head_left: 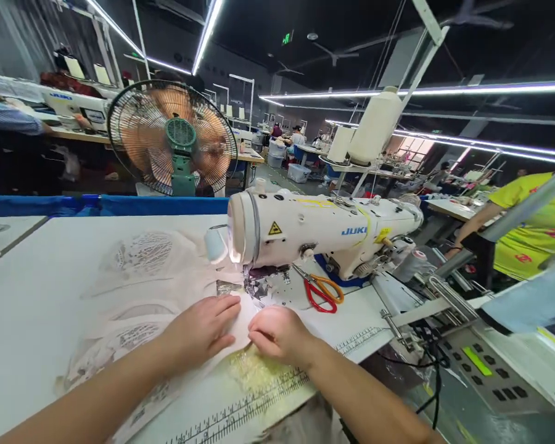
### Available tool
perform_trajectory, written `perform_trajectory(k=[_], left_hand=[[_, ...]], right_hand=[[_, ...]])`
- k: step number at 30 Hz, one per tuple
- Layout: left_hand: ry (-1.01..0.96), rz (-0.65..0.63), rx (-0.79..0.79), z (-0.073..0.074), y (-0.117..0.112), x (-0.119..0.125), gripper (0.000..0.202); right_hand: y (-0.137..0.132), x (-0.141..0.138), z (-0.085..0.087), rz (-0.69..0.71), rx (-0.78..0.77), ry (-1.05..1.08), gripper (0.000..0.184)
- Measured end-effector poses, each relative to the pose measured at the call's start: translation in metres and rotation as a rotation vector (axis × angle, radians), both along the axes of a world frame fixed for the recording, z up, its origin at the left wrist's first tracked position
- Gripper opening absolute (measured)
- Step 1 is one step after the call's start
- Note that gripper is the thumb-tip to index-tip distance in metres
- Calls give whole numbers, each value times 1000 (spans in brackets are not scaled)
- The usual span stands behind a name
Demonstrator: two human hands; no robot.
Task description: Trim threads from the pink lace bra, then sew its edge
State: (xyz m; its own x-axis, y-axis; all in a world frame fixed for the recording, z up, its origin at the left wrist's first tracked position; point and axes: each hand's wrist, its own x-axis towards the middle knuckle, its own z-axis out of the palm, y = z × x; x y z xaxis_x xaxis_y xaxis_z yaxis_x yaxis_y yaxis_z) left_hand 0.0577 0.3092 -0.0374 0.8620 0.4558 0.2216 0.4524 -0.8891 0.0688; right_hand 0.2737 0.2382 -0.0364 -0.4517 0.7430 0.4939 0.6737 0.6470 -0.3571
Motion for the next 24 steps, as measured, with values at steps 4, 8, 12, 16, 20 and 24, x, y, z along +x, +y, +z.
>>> perform_trajectory(k=[4,8,12,16,20,24], left_hand=[[-47,2,27,3,0,-4,42],[-16,-32,50,1,9,-8,45],[83,12,-9,11,12,0,51],[126,109,-22,29,-7,24,28],[42,185,100,27,-24,37,31],[-2,236,96,16,-28,30,25]], right_hand=[[4,1,-3,-46,-9,-97,21],[6,1,-2,-54,9,-155,28],[6,-1,1,-46,29,-183,30],[6,-1,2,-45,57,-202,32],[5,0,-1,-49,65,-178,36],[-1,-5,-2,-41,91,-25,32]])
